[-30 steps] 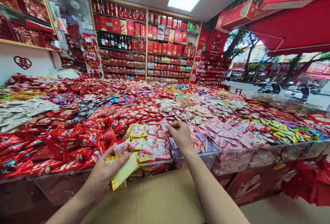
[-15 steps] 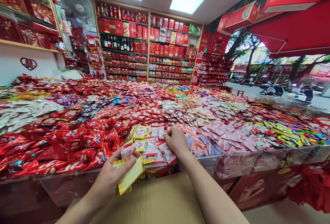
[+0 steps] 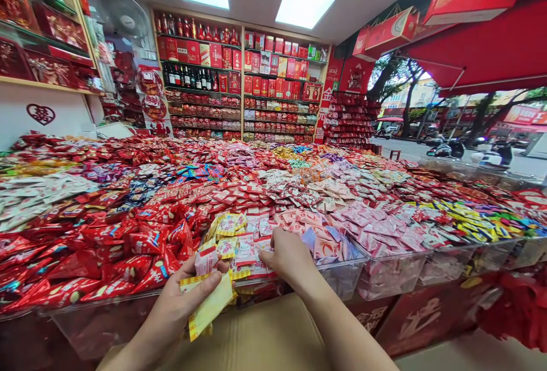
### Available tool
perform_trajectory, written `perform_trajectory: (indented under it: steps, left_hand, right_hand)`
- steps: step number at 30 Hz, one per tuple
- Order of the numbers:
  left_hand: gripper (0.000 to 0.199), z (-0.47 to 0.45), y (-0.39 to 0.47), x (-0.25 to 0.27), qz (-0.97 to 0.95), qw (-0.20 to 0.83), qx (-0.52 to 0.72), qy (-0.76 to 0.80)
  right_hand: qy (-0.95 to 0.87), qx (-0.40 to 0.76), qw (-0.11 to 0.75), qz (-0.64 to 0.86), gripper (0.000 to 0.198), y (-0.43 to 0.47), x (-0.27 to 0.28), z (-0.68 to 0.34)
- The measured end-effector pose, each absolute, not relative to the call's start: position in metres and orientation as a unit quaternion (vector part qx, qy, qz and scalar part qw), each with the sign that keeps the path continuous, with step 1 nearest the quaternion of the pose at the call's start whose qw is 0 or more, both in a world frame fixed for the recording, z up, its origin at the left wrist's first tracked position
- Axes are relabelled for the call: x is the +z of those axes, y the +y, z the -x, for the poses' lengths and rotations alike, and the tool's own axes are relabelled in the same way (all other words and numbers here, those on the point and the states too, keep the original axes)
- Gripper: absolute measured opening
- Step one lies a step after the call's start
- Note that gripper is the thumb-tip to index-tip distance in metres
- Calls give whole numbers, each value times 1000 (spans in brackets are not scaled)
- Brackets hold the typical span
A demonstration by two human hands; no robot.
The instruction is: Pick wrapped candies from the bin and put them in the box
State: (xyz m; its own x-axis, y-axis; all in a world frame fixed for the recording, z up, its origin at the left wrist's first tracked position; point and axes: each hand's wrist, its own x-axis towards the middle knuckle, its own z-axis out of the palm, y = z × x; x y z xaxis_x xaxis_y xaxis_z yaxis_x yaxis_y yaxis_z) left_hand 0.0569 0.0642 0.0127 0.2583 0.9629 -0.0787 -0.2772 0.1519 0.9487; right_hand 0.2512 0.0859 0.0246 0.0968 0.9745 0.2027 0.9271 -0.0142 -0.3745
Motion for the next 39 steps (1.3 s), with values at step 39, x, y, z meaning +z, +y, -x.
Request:
perform_trajectory:
  steps: [39]
  left_hand:
    - [30, -58, 57, 15, -438, 699, 426, 371]
  right_hand:
    - [-558, 529, 540, 342, 18, 57, 45, -222]
